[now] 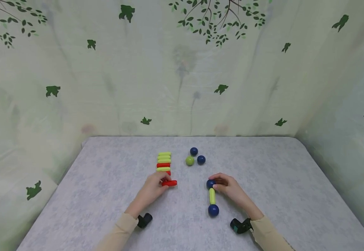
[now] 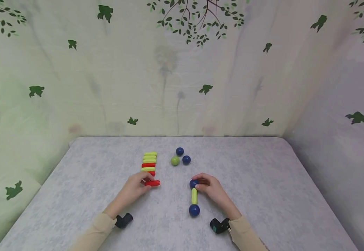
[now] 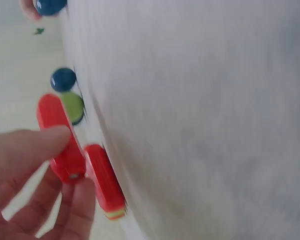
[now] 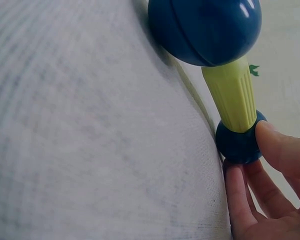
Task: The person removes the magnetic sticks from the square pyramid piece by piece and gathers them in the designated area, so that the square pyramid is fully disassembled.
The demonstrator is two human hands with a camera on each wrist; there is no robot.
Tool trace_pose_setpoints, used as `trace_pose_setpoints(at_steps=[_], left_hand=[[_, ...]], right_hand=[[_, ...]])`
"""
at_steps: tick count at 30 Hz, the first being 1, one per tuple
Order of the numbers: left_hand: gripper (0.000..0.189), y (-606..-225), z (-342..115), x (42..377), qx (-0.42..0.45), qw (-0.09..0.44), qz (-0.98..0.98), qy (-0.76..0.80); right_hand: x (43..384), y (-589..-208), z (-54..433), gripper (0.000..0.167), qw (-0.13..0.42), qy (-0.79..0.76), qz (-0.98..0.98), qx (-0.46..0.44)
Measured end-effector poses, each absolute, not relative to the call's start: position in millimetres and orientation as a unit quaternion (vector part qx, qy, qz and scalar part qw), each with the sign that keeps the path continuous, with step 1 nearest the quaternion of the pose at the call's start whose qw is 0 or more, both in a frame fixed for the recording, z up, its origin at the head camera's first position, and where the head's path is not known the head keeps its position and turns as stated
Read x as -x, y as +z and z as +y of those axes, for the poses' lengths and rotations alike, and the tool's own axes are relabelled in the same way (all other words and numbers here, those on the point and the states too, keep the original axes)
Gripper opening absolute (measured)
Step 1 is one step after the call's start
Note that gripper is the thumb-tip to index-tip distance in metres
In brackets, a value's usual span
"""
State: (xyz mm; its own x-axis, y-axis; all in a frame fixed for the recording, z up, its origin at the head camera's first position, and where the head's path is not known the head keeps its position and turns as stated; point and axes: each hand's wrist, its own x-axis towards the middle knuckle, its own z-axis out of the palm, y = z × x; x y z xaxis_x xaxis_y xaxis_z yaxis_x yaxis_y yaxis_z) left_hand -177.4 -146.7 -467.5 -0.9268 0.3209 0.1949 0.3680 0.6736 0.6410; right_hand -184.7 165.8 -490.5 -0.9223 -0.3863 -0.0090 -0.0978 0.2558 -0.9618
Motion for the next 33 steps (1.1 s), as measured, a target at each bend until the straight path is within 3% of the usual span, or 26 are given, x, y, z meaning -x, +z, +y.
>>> trace_pose_setpoints(at_steps=[4, 13, 18, 21, 27, 30, 33], left_hand=[[0.023, -468, -157, 189, 0.145, 0.055, -0.935, -0.319], [0.024, -466, -153, 197, 0.116, 0.047, -0.953, -0.276], [0.026, -464, -142, 188, 0.163, 0.070, -0.941, -0.290], [0.022, -462, -129, 177, 0.234, 0.030, -0.911, -0.337], [0.032, -460, -95, 159, 0.308, -0.147, -0.862, -0.376], [0.039, -462, -83, 157, 0.314, -0.154, -0.873, -0.339], [0.040, -463, -76, 158, 0.320, -0.125, -0.893, -0.292]], right_hand=[[184, -488, 165, 0.027, 0.124, -0.587, 0.785, 0.153], [169, -454, 158, 0.026, 0.130, -0.587, 0.783, 0.159], [172, -464, 159, 0.027, 0.117, -0.585, 0.787, 0.157], [176, -478, 163, 0.027, 0.104, -0.580, 0.795, 0.142], [177, -487, 164, 0.021, 0.065, -0.546, 0.833, 0.059], [175, -484, 162, 0.019, 0.052, -0.515, 0.855, 0.033], [173, -482, 163, 0.020, 0.055, -0.496, 0.866, 0.025]])
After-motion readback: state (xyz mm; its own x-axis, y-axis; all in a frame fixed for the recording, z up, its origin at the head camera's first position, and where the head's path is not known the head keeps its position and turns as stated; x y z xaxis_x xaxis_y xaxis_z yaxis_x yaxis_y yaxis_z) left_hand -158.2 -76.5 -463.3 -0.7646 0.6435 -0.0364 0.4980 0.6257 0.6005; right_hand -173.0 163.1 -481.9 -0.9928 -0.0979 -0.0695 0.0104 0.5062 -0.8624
